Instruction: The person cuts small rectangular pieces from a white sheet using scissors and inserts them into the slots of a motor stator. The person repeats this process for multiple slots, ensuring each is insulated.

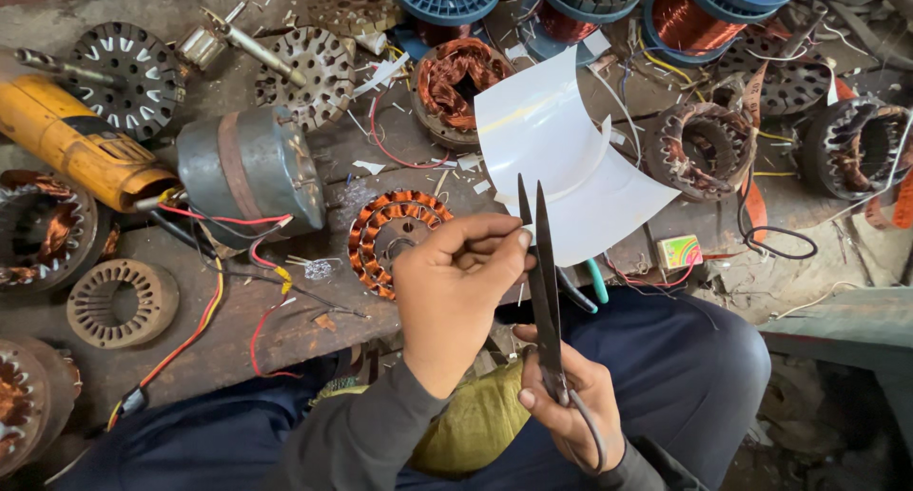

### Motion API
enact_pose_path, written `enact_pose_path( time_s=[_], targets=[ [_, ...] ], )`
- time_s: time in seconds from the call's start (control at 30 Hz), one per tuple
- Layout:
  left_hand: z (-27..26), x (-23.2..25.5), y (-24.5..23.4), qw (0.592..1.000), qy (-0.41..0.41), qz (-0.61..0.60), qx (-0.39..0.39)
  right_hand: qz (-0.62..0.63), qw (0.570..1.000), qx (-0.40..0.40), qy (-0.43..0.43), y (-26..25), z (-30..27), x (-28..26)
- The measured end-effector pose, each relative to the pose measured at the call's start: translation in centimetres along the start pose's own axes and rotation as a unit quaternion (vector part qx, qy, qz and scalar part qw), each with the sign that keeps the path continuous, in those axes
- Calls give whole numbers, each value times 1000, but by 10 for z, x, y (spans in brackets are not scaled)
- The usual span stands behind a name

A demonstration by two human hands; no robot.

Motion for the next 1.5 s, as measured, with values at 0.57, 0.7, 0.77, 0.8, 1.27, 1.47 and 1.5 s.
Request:
enact_pose_path(
  time_s=[0.57,0.7,0.77,0.8,1.27,1.47,1.5],
  targets=[
    [-1,-3,1,1000,-4,-20,-2,-53,998,24,17,-2,0,1],
    [0,-5,1,998,4,-68,-11,-31,999,-11,-2,0,5,-1],
    [0,-3,2,996,21,-83,-17,-14,999,-16,-36,4,8,-9],
    [1,-1,2,995,30,-91,-21,-6,998,-18,-53,7,10,-15],
    [-56,89,-52,995,103,-11,4,-752,627,186,81,-1,100,-145],
    [-56,58,-94,997,52,-5,55,-762,602,229,74,-15,115,-109],
    [-56,50,-100,998,31,-19,57,-760,598,238,92,-20,114,-101]
  ],
)
Point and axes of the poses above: each hand's wrist, its own z-axis towards the middle knuckle, its own y-axis out of the palm, x = y × z, the point moved 3 cm from there along z, towards the middle knuckle, and after that the axes turned 11 degrees about -x, right-handed, at the moved point
